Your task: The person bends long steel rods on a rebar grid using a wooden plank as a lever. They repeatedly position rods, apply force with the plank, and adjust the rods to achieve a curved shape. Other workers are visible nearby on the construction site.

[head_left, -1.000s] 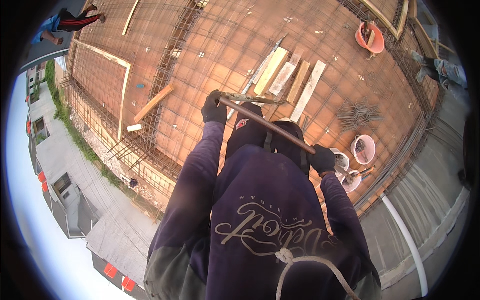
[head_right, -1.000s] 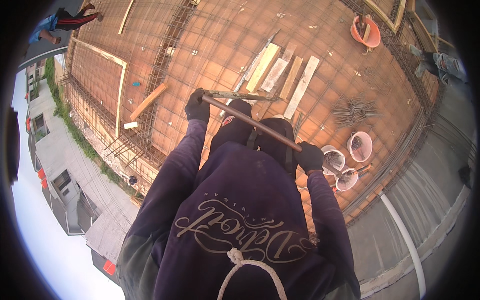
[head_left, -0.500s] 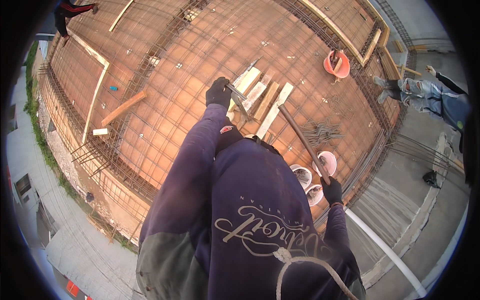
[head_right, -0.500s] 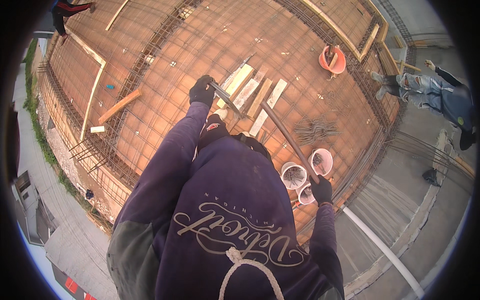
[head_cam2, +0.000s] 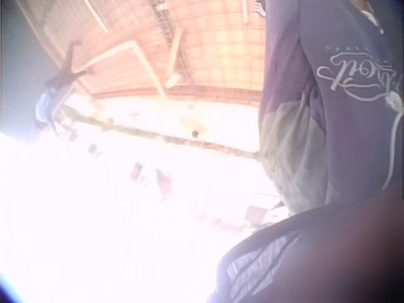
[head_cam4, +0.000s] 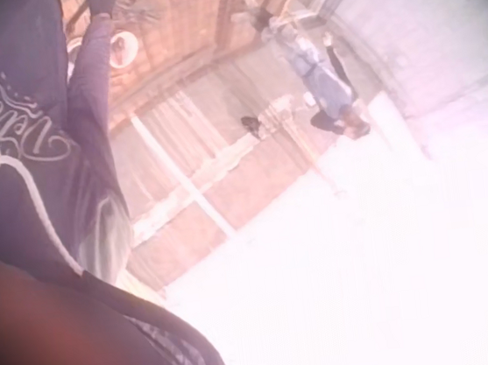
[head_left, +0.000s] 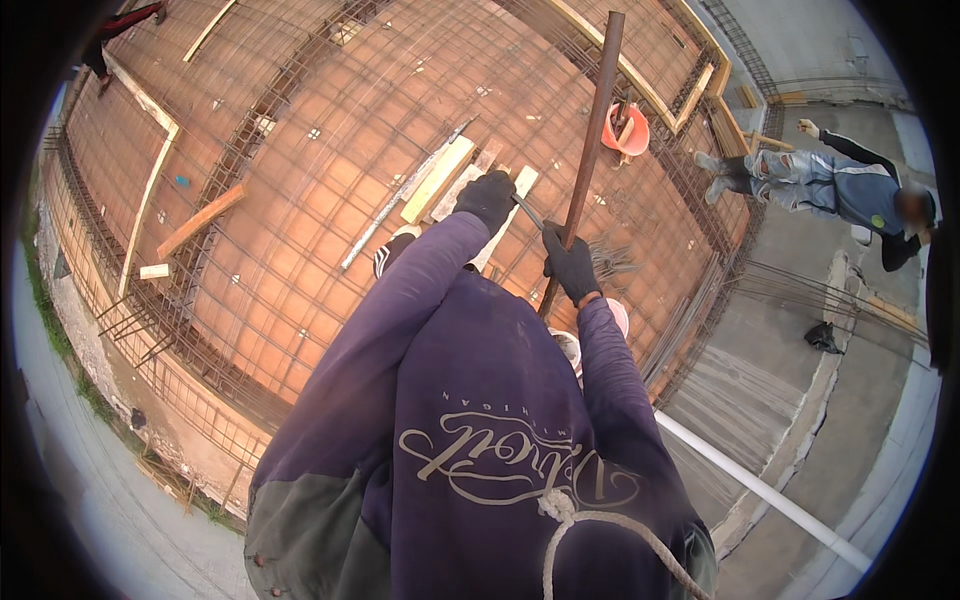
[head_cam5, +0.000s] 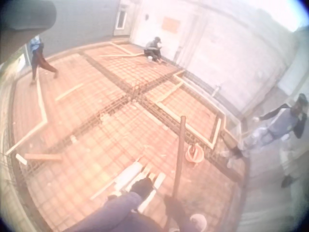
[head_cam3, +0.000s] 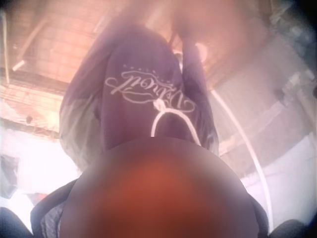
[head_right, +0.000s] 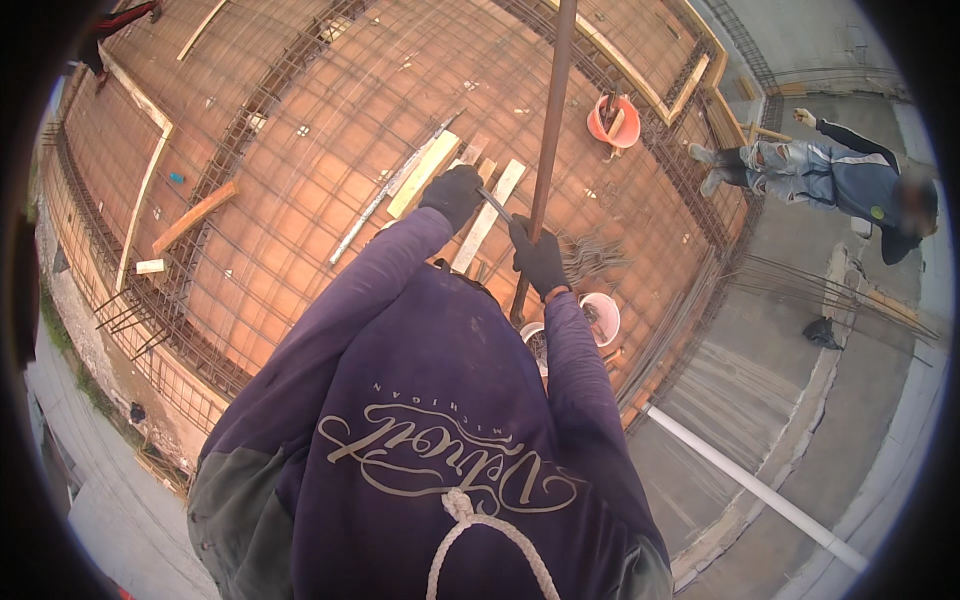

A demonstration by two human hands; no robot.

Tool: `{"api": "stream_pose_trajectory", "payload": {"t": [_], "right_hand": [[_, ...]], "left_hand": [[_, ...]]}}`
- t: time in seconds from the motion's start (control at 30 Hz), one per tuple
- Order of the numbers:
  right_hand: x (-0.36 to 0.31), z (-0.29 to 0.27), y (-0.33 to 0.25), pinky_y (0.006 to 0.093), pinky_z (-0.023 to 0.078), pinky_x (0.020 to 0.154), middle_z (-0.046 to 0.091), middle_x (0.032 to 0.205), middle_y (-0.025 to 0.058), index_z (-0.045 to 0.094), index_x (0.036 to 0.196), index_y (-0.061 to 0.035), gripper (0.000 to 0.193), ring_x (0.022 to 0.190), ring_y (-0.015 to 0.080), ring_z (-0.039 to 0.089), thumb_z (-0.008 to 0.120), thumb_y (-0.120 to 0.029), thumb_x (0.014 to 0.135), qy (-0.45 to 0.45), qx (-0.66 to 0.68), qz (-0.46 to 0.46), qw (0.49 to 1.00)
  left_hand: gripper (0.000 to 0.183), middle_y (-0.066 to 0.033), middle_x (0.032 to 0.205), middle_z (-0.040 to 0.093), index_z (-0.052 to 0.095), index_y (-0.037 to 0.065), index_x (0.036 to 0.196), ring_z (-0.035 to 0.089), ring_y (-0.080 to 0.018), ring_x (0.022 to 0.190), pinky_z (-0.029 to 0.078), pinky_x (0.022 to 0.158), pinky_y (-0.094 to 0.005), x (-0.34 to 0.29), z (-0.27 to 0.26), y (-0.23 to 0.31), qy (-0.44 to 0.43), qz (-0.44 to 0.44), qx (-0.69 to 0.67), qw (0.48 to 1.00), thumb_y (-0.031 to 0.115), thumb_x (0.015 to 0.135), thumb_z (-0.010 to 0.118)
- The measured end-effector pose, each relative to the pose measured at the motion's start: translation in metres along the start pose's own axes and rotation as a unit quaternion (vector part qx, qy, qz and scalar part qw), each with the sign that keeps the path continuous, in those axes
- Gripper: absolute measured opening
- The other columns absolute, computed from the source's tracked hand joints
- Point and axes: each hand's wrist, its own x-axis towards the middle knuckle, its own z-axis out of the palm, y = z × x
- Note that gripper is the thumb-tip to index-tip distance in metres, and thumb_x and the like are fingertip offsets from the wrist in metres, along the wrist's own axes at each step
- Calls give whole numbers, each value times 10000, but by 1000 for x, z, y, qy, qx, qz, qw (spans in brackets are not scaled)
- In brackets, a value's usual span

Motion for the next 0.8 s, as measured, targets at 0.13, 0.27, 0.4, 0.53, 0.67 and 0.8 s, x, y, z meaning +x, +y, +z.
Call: {"api": "stream_pose_trajectory", "payload": {"t": [0.13, 0.27, 0.4, 0.53, 0.67, 0.8], "right_hand": [[15, 0, -7, 308, 497, 558, 582, 757, 11, 722, 1205, -7, 493, 603, 130, 580, 680, -438, 970, 7, -20, -1, 1000], [22, 1, -8, 313, 474, 522, 646, 760, 31, 713, 1143, 0, 470, 558, 127, 575, 713, -436, 969, -22, -60, 16, 998], [22, 3, -15, 310, 475, 533, 669, 810, 33, 716, 1091, -4, 424, 578, 122, 569, 727, -405, 956, -47, -66, 19, 997], [27, 0, -28, 305, 461, 568, 612, 753, 26, 744, 1070, -1, 415, 605, 122, 559, 724, -389, 924, -37, -65, -9, 997], [35, 2, -35, 309, 466, 576, 622, 762, 22, 754, 1130, 6, 449, 613, 124, 569, 750, -388, 913, -46, -64, -15, 997], [38, 17, -30, 313, 475, 568, 618, 757, 18, 751, 1123, 9, 440, 610, 127, 583, 777, -373, 907, -79, -87, -8, 993]], "left_hand": [[197, -97, 1156, 654, 674, 109, 1065, 648, -334, 1111, 523, 944, -463, -6, 2, -8, 14, 9, -19, 1000, 246, 924, 667], [196, -117, 1106, 659, 669, 109, 1061, 663, -343, 1065, 525, 923, -468, -10, 0, -8, -31, -13, -33, 999, 262, 941, 641], [223, -130, 1127, 676, 668, 112, 1085, 672, -355, 1063, 531, 898, -463, -13, -8, -9, -16, 0, -84, 996, 286, 949, 637], [244, -134, 1153, 687, 668, 113, 1106, 674, -356, 1080, 529, 900, -451, -17, -18, -14, -26, -41, -120, 992, 303, 956, 638], [249, -134, 1141, 683, 670, 112, 1122, 675, -352, 1078, 524, 913, -453, -16, -18, -16, -45, -16, -111, 993, 302, 966, 631], [252, -139, 1128, 679, 672, 111, 1132, 676, -349, 1077, 525, 916, -455, -15, -14, -17, -40, -5, -104, 994, 296, 966, 631]]}}
